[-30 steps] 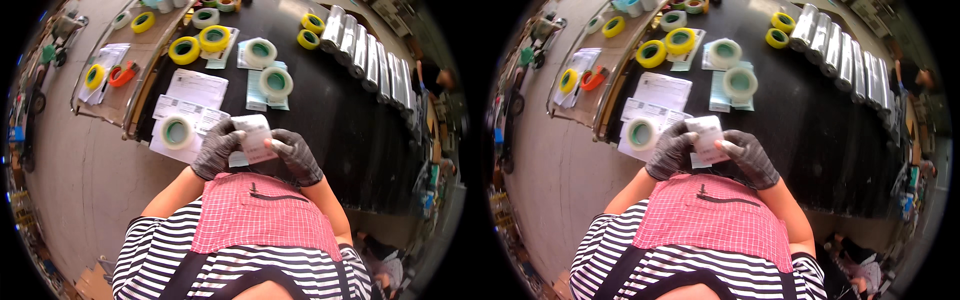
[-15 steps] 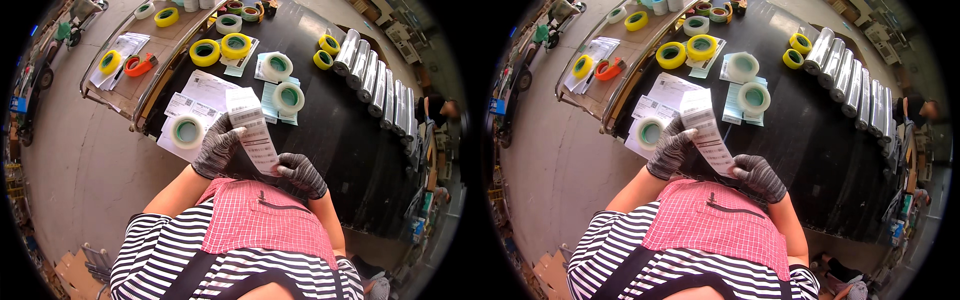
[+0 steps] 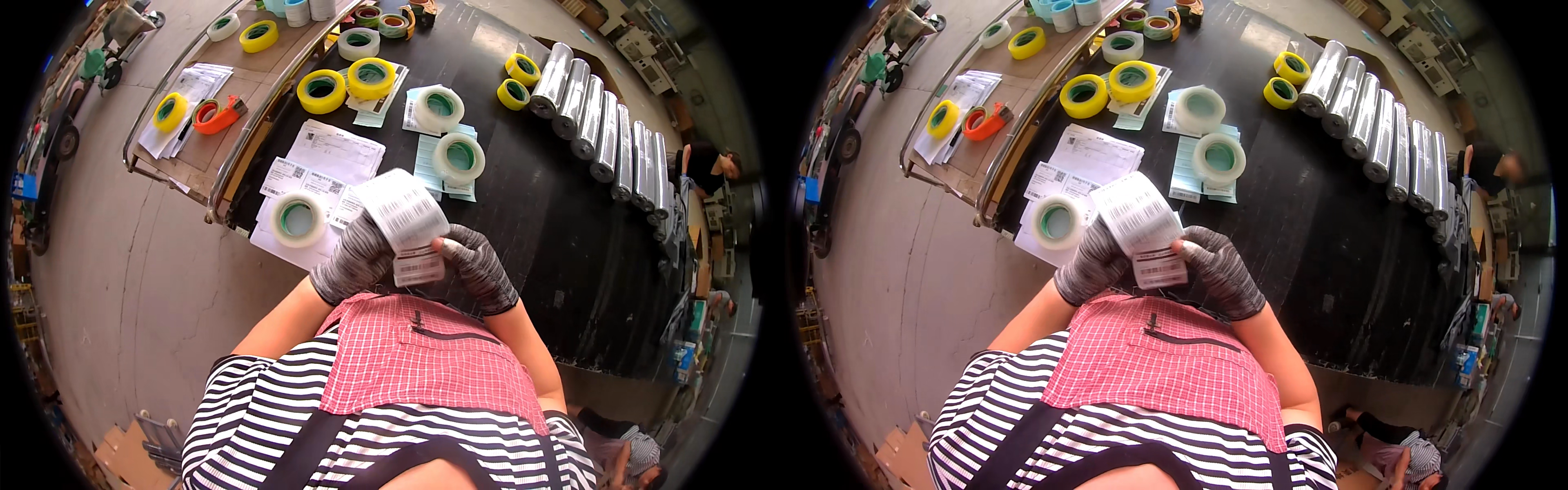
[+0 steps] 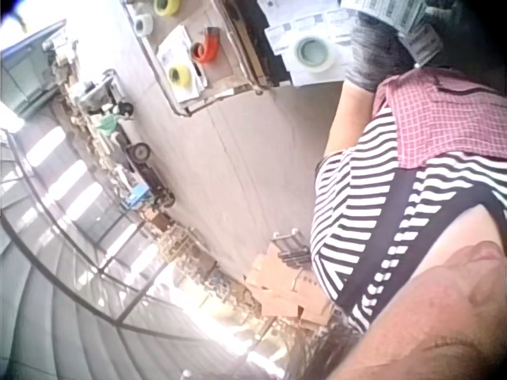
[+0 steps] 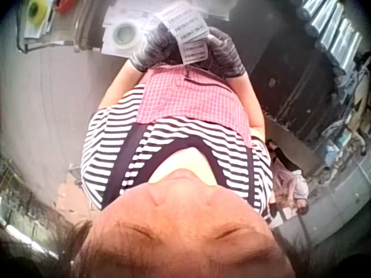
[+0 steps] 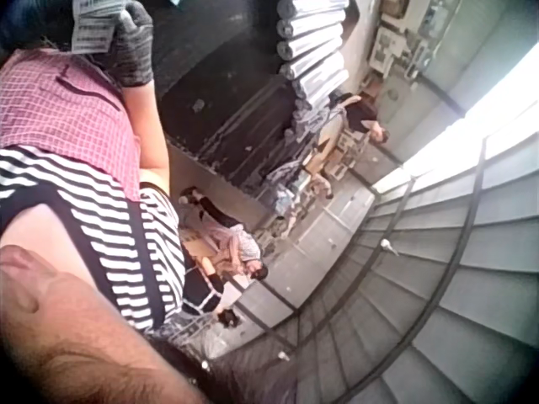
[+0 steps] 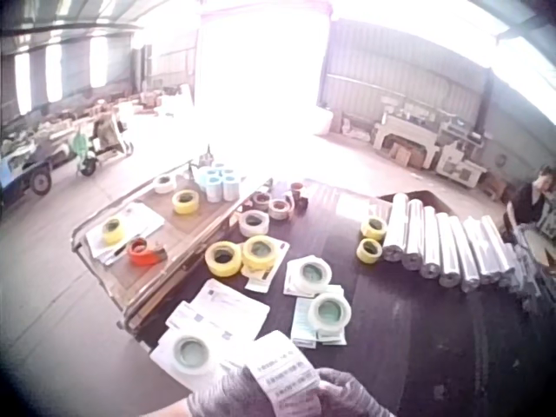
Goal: The person unfolds printed shipping label sheets, folds and handles barcode sticker strips, and positions them with rolls of tape on the table.
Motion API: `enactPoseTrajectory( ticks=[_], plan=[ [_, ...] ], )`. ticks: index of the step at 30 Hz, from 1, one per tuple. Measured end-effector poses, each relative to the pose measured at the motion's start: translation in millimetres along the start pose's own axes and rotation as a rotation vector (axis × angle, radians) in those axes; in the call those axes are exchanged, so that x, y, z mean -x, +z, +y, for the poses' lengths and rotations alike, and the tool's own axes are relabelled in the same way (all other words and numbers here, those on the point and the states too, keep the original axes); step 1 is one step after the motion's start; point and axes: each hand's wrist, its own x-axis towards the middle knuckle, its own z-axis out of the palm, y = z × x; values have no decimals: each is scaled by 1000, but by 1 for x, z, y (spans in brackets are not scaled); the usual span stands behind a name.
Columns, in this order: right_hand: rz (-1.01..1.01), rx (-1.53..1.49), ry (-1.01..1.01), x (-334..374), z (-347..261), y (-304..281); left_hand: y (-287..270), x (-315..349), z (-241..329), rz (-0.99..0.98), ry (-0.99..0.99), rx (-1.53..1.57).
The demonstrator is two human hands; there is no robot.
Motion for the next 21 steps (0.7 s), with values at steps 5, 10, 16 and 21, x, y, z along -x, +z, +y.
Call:
enactPoseTrajectory(
  ticks=[5, 10, 16, 21],
  plan=[
    [173, -353, 55, 1, 1, 7, 4, -2, 14, -221, -251, -20],
    [144, 157, 67, 5, -3, 2, -2, 7, -2, -318, 113, -303],
    [78, 179, 169, 1, -2, -1, -12, 12, -11, -55, 120, -366],
    [114, 280, 169, -7, 22, -13, -30, 25, -20, 161, 32, -375]
  ],
)
